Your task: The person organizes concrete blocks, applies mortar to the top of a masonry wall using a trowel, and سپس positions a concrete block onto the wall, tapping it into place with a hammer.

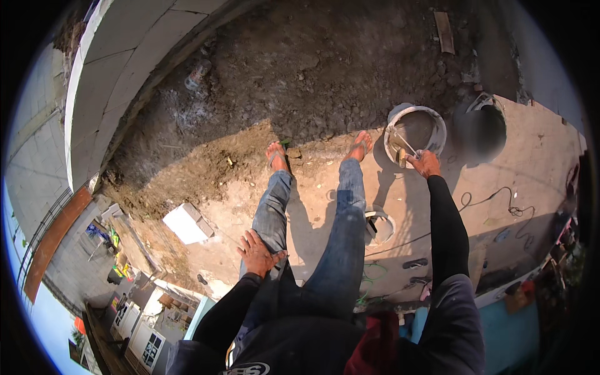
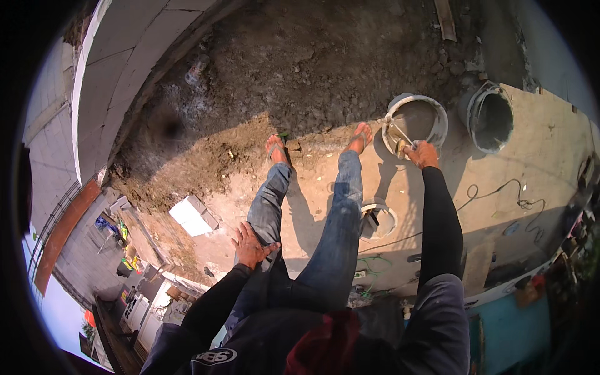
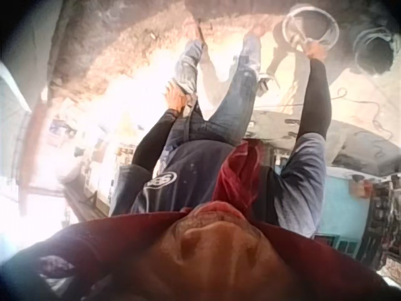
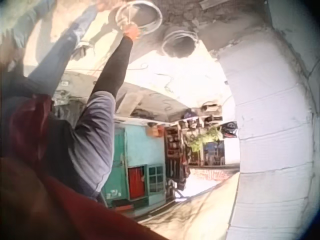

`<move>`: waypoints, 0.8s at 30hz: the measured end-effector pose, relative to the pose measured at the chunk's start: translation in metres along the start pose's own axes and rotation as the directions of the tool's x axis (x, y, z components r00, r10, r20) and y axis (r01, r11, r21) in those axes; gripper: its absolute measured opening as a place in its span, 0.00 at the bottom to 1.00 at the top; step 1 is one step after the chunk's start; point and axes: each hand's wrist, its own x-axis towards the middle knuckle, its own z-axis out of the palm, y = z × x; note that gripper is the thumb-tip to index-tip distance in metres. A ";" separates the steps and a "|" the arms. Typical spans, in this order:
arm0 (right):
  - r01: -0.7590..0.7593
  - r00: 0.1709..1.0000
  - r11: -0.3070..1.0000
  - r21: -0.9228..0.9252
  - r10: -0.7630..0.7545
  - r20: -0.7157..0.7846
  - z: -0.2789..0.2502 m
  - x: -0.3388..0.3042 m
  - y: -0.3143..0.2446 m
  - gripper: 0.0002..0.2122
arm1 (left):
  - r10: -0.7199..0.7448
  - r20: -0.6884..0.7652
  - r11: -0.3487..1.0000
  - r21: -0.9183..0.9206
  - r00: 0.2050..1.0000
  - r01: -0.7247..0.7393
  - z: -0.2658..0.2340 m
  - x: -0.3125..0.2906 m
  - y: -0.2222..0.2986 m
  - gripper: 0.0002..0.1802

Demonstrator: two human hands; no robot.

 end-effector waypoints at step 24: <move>0.126 0.992 0.975 -0.181 -0.129 -0.006 0.133 -0.160 -0.197 0.18 | 0.285 -0.119 0.952 0.152 0.951 -0.266 0.002 0.088 -0.151 0.73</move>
